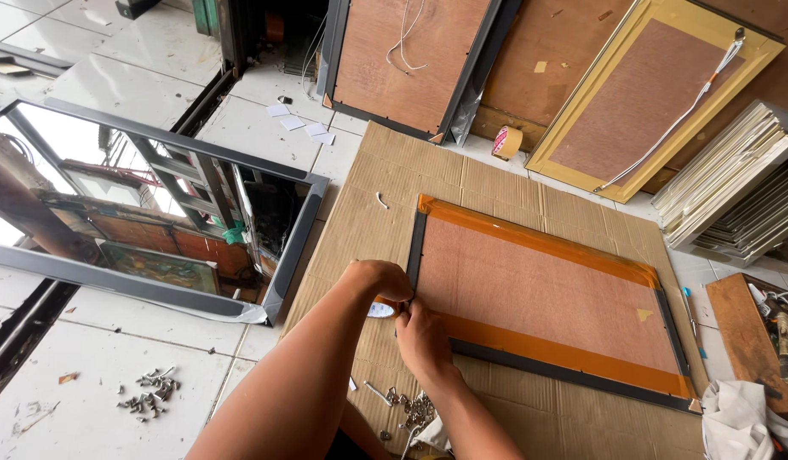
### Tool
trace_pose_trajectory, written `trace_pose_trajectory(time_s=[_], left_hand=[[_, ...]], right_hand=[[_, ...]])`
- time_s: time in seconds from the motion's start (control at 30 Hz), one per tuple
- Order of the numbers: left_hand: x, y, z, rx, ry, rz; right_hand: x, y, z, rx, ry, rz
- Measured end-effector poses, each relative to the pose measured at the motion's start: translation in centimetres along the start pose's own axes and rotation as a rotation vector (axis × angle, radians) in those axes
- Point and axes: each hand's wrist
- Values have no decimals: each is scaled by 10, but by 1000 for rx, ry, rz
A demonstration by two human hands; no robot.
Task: The person applies orange tape along the edges of a rectangular frame lying on cardboard. They smooth the tape with a cloth, flip the frame over, and continue taping the other side.
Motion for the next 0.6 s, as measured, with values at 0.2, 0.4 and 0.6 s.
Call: trace_pose_trajectory(time_s=[0.2,0.4,0.6], left_hand=[[4,15,-18,-93,-7,42],[-5,12,4,-99,-19,34],[-9,11,10,-112,-31,-2]], right_hand=[[-9,18,-11,-194,-208,206],[-17,28,-19,-228,-222,213],[-20,35,-33,-148,-152,90]])
Point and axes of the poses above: each hand's wrist, its own z-axis away from the middle knuckle, its own y-axis out of the palm, x = y × z, and after that the axes turned 2 degrees about z, right-handed
